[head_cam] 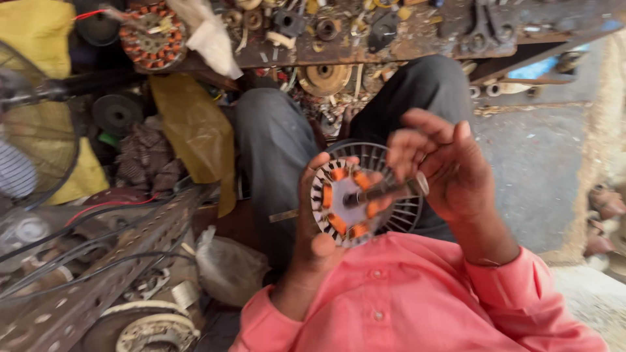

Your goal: The person repairs an electric fan motor by inserting a small insulation piece into the stator coils, wrapping tape around wire connections, and fitting the metal shaft into the central hub.

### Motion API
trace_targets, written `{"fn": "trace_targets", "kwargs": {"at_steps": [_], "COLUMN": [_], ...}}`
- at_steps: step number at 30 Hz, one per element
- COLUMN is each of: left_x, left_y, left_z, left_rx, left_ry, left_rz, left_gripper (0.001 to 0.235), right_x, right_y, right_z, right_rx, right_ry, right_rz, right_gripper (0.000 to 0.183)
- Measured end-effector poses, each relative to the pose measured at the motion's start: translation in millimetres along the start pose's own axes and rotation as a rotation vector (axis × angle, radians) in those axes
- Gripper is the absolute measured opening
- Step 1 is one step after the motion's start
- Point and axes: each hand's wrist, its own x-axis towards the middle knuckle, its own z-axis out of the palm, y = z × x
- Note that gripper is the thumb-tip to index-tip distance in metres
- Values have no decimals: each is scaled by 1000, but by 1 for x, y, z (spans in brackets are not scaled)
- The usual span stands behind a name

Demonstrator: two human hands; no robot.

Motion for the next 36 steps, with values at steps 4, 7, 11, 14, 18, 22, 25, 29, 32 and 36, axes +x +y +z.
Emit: {"fn": "trace_targets", "kwargs": {"at_steps": [4,7,11,14,18,22,25,29,32,36], "left_x": [12,15,-3,1,6,12,10,2,0,0], "left_y": [-11,-12,32,38,37,30,22,7,-10,-17], "left_z": [8,15,10,5,-3,-12,-9,10,21,15], "left_rx": [661,1170,1525,1565,1655,1555,1556,1723,1802,1670], "left_ry": [119,-113,-239,-351,-366,-368,-329,-206,-121,-104], "left_rz": [248,603,590,540,379,400,433,475,561,511], "left_gripper": [113,115,95,61,39,32,25,44,38,19], "right_x": [-5,-8,-12,-13,-17,-20,-21,-20,-22,-19], "right_y": [59,72,58,63,71,70,70,76,75,74], "right_z": [27,36,25,17,11,10,8,9,17,22], "right_rx": [341,806,732,691,754,615,558,637,463,383], "right_ry": [98,45,22,61,46,52,76,9,52,11], "right_rz": [61,195,198,178,162,133,122,10,-90,-188], "right_gripper": [89,95,91,90,91,86,80,74,72,68]}}
